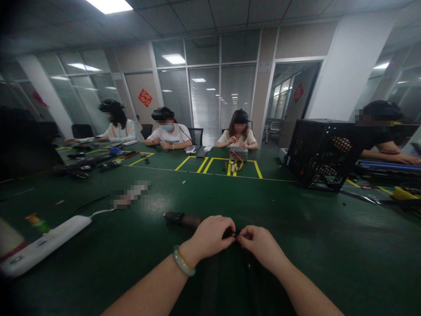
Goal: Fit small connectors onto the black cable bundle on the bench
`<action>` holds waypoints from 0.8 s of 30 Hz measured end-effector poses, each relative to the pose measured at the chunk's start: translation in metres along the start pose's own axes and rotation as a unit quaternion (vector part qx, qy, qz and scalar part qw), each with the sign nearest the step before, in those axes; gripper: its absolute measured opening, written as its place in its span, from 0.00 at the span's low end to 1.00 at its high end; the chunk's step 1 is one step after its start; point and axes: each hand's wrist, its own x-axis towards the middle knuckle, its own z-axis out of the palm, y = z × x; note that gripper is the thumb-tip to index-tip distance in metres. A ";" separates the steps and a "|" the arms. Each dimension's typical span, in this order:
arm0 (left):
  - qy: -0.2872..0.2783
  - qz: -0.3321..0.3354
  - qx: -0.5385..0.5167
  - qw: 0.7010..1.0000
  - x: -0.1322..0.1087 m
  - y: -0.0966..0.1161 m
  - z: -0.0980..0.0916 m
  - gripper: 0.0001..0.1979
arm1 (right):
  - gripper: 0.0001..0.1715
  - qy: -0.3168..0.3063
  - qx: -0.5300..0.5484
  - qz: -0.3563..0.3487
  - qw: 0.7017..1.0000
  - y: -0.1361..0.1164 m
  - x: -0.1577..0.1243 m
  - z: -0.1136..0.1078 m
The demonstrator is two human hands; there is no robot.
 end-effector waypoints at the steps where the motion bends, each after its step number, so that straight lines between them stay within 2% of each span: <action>1: -0.002 -0.001 -0.001 1.000 0.000 0.000 0.000 0.09 | 0.13 0.001 -0.001 -0.003 1.000 0.000 0.000 0.000; 10: -0.026 0.012 0.007 1.000 0.001 0.001 -0.004 0.04 | 0.14 -0.004 0.013 -0.012 1.000 0.005 0.001 0.001; 17: -0.012 0.002 0.006 1.000 0.000 0.003 -0.005 0.09 | 0.14 0.001 0.004 -0.015 1.000 0.004 0.001 0.001; 24: -0.017 0.001 0.009 1.000 0.001 0.003 -0.004 0.06 | 0.13 0.006 0.001 -0.010 1.000 0.000 0.001 0.002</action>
